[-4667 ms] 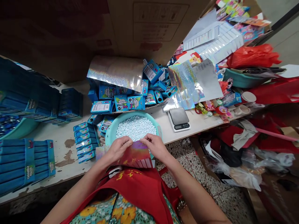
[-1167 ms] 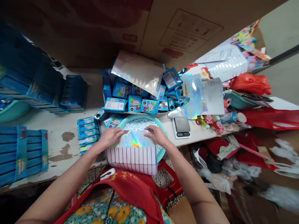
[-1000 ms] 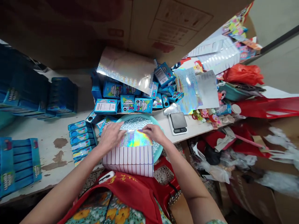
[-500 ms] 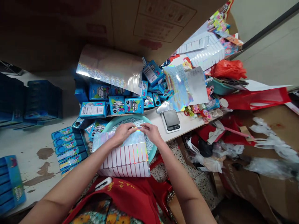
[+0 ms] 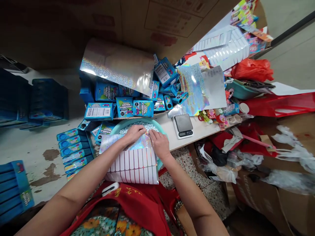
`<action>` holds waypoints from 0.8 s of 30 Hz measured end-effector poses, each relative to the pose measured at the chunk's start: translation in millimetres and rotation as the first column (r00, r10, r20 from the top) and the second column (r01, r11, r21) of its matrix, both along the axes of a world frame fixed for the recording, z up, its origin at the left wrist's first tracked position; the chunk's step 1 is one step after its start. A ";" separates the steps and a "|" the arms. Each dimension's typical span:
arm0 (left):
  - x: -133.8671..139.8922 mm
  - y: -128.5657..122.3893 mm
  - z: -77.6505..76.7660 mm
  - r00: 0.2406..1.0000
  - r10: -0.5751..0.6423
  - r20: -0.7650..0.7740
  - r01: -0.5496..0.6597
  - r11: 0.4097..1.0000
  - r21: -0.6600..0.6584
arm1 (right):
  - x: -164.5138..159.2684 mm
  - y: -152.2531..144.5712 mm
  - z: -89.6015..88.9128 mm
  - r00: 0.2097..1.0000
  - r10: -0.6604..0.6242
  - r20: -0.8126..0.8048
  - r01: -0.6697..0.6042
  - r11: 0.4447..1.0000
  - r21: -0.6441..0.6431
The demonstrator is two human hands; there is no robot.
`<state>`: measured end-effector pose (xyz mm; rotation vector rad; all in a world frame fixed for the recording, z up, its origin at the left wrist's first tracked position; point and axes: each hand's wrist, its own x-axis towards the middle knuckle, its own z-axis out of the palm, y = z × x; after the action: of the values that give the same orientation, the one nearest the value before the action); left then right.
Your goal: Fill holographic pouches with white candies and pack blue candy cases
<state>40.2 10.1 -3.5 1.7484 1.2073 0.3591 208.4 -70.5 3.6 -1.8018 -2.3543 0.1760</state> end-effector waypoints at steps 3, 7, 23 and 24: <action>0.4 -0.6 1.1 0.999 -0.004 -0.039 0.004 1.000 0.005 | -0.6 -1.3 0.6 0.999 0.002 -0.032 -0.002 1.000 0.017; 4.1 -2.1 2.7 0.987 -0.013 -0.158 0.026 0.996 0.084 | -2.5 -2.8 17.5 0.966 -0.072 -0.248 0.078 0.997 0.014; -77.7 -79.3 71.7 0.838 0.284 0.465 -0.161 0.945 -0.286 | -89.0 -9.7 89.1 0.366 -0.381 -0.849 0.245 0.919 -0.307; -96.1 -89.7 73.0 0.843 0.334 0.422 -0.214 0.927 -0.306 | -107.4 -12.0 85.2 0.367 -0.380 -0.849 0.225 0.922 -0.315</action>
<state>-55.9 -79.7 69.5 1.1754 1.0893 0.7269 101.0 -82.5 88.8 -1.5220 -1.2061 1.0150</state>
